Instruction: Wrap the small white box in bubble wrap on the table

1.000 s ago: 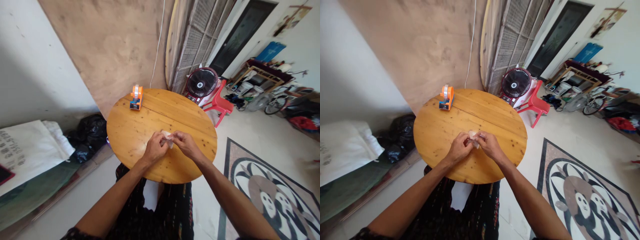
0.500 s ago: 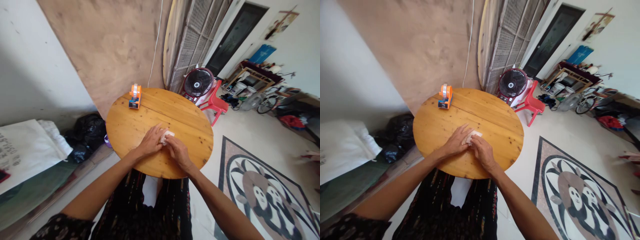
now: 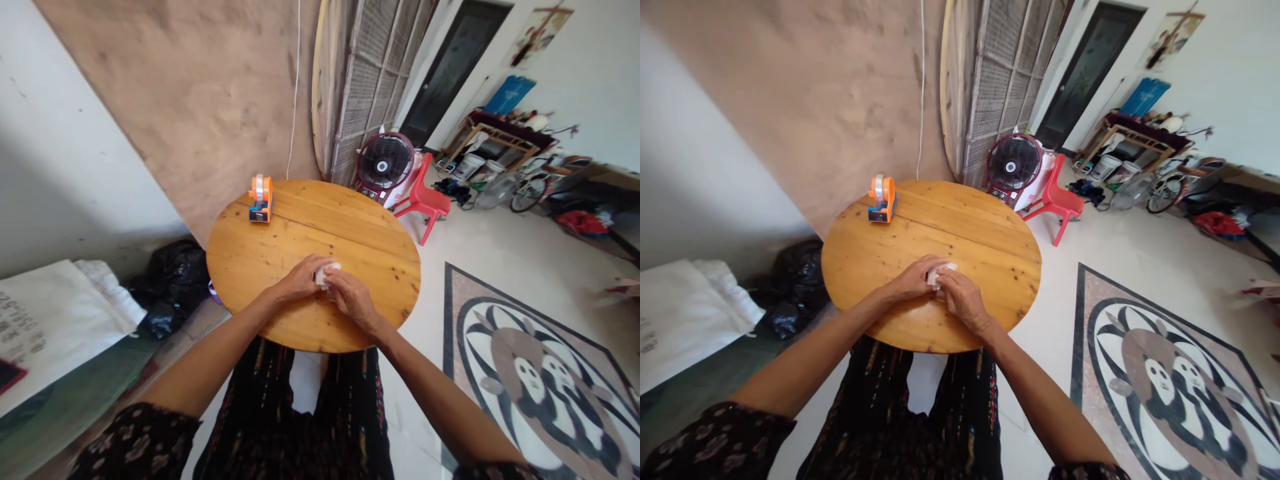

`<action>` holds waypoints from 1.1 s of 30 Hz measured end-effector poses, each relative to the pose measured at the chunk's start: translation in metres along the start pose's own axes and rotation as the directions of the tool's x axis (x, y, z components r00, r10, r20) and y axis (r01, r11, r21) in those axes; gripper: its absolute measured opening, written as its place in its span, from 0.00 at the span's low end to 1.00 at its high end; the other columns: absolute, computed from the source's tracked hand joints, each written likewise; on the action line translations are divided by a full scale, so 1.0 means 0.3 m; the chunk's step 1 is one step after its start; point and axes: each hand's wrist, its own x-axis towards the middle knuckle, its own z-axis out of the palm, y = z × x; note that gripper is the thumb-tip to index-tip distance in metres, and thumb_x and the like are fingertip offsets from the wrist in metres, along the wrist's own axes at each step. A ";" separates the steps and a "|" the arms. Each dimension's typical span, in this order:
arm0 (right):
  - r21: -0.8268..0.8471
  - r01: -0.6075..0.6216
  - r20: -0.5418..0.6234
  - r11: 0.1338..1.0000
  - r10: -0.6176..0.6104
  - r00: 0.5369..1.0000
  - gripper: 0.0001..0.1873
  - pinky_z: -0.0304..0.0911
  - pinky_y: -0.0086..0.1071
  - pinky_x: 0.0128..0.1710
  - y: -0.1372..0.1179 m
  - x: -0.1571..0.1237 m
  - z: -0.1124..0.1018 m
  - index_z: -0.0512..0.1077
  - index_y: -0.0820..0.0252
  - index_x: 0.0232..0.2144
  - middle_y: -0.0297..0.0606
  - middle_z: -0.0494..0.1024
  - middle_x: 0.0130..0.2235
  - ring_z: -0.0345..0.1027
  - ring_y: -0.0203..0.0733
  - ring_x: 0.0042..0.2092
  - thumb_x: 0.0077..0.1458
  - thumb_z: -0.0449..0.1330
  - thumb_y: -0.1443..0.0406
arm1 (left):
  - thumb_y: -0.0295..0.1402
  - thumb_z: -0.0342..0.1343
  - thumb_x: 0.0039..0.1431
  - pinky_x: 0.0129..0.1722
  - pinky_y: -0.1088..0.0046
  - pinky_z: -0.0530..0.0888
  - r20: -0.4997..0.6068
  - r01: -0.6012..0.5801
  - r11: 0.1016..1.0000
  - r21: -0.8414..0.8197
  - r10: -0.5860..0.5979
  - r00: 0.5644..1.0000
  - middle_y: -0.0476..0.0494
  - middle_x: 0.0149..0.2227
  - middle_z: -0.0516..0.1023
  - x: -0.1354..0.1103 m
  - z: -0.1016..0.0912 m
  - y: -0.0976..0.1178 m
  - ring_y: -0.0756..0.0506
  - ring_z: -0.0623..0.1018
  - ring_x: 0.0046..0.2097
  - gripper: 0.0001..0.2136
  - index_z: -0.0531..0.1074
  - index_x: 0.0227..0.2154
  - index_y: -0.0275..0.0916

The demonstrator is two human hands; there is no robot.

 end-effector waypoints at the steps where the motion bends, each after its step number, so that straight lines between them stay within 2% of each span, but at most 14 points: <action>1: 0.034 -0.005 -0.006 0.999 0.006 1.000 0.18 0.62 0.42 0.57 -0.003 0.002 -0.016 0.71 0.56 0.47 0.44 0.75 0.53 0.67 0.43 0.56 0.56 0.52 0.72 | 0.29 0.60 0.45 0.55 0.59 0.66 0.001 0.030 0.999 -0.020 -0.030 1.000 0.37 0.50 0.73 0.000 -0.003 0.021 0.40 0.71 0.52 0.26 0.69 0.51 0.36; 4: 0.150 -0.058 0.002 0.987 0.059 0.998 0.21 0.61 0.43 0.57 -0.019 0.007 -0.075 0.68 0.56 0.52 0.45 0.74 0.54 0.67 0.45 0.56 0.55 0.57 0.68 | 0.30 0.58 0.47 0.45 0.65 0.72 0.059 0.131 0.985 -0.116 -0.125 0.990 0.42 0.41 0.77 -0.006 -0.011 0.090 0.43 0.76 0.42 0.20 0.73 0.46 0.37; 7: 0.215 -0.148 0.085 0.965 0.133 0.988 0.29 0.60 0.45 0.57 -0.032 0.005 -0.124 0.63 0.54 0.57 0.45 0.71 0.56 0.65 0.48 0.57 0.52 0.61 0.65 | 0.33 0.56 0.50 0.34 0.72 0.74 0.126 0.292 0.927 -0.236 -0.268 0.955 0.44 0.36 0.77 -0.012 -0.008 0.144 0.47 0.76 0.34 0.16 0.72 0.43 0.36; 10: 0.208 -0.204 0.121 0.957 0.182 0.976 0.32 0.59 0.47 0.57 -0.035 -0.002 -0.134 0.61 0.55 0.59 0.47 0.69 0.58 0.64 0.50 0.57 0.51 0.62 0.63 | 0.36 0.55 0.51 0.26 0.74 0.72 0.160 0.420 0.863 -0.280 -0.390 0.907 0.45 0.31 0.76 -0.017 0.003 0.166 0.48 0.76 0.28 0.15 0.71 0.40 0.34; 13: 0.223 -0.257 0.132 0.940 0.233 0.964 0.32 0.60 0.46 0.55 -0.034 -0.008 -0.122 0.63 0.56 0.58 0.47 0.71 0.56 0.66 0.50 0.56 0.51 0.63 0.61 | 0.39 0.53 0.54 0.22 0.74 0.71 0.203 0.476 0.834 -0.277 -0.434 0.878 0.45 0.27 0.75 -0.032 0.002 0.176 0.48 0.74 0.24 0.16 0.70 0.40 0.33; 16: 0.347 -0.358 0.198 0.867 0.306 0.931 0.33 0.63 0.44 0.52 -0.030 -0.010 -0.107 0.65 0.58 0.56 0.46 0.74 0.52 0.69 0.49 0.51 0.48 0.65 0.60 | 0.43 0.54 0.55 0.24 0.74 0.70 0.239 0.469 0.846 -0.254 -0.415 0.878 0.45 0.28 0.76 -0.063 -0.019 0.185 0.49 0.73 0.25 0.18 0.72 0.40 0.33; 19: 0.540 -0.465 0.297 0.702 0.358 0.885 0.33 0.66 0.40 0.49 -0.023 -0.010 -0.094 0.66 0.59 0.55 0.45 0.75 0.51 0.71 0.47 0.49 0.46 0.67 0.59 | 0.44 0.58 0.52 0.31 0.75 0.70 0.223 0.395 0.887 -0.240 -0.346 0.911 0.45 0.33 0.77 -0.095 -0.034 0.184 0.48 0.74 0.32 0.18 0.74 0.39 0.35; 22: 0.657 -0.499 0.351 0.565 0.357 0.866 0.32 0.67 0.38 0.48 -0.021 -0.007 -0.079 0.67 0.60 0.53 0.44 0.75 0.49 0.72 0.45 0.48 0.46 0.67 0.58 | 0.43 0.59 0.53 0.38 0.72 0.71 0.195 0.326 0.898 -0.296 -0.277 0.941 0.44 0.39 0.78 -0.113 -0.022 0.173 0.45 0.75 0.39 0.18 0.74 0.42 0.36; 26: 0.670 -0.483 0.335 0.564 0.351 0.874 0.28 0.66 0.37 0.47 -0.032 -0.001 -0.071 0.70 0.58 0.49 0.41 0.76 0.47 0.71 0.44 0.47 0.46 0.67 0.55 | 0.39 0.58 0.54 0.44 0.69 0.71 0.157 0.299 0.866 -0.401 -0.257 0.954 0.41 0.44 0.77 -0.116 0.011 0.159 0.44 0.76 0.44 0.18 0.71 0.45 0.34; 30: 0.701 -0.478 0.352 0.529 0.327 0.877 0.26 0.66 0.39 0.47 -0.023 -0.008 -0.077 0.71 0.58 0.48 0.40 0.77 0.45 0.71 0.44 0.45 0.48 0.65 0.55 | 0.40 0.59 0.53 0.43 0.69 0.72 0.116 0.303 0.858 -0.416 -0.280 0.953 0.41 0.41 0.78 -0.120 0.024 0.150 0.44 0.76 0.43 0.17 0.71 0.43 0.34; 33: 0.727 -0.476 0.320 0.496 0.369 0.873 0.26 0.63 0.41 0.51 0.005 -0.022 -0.074 0.70 0.59 0.49 0.42 0.76 0.47 0.71 0.44 0.48 0.49 0.64 0.57 | 0.39 0.61 0.52 0.44 0.68 0.72 0.125 0.341 0.808 -0.480 -0.322 0.938 0.39 0.43 0.78 -0.129 0.022 0.139 0.44 0.77 0.43 0.19 0.71 0.44 0.34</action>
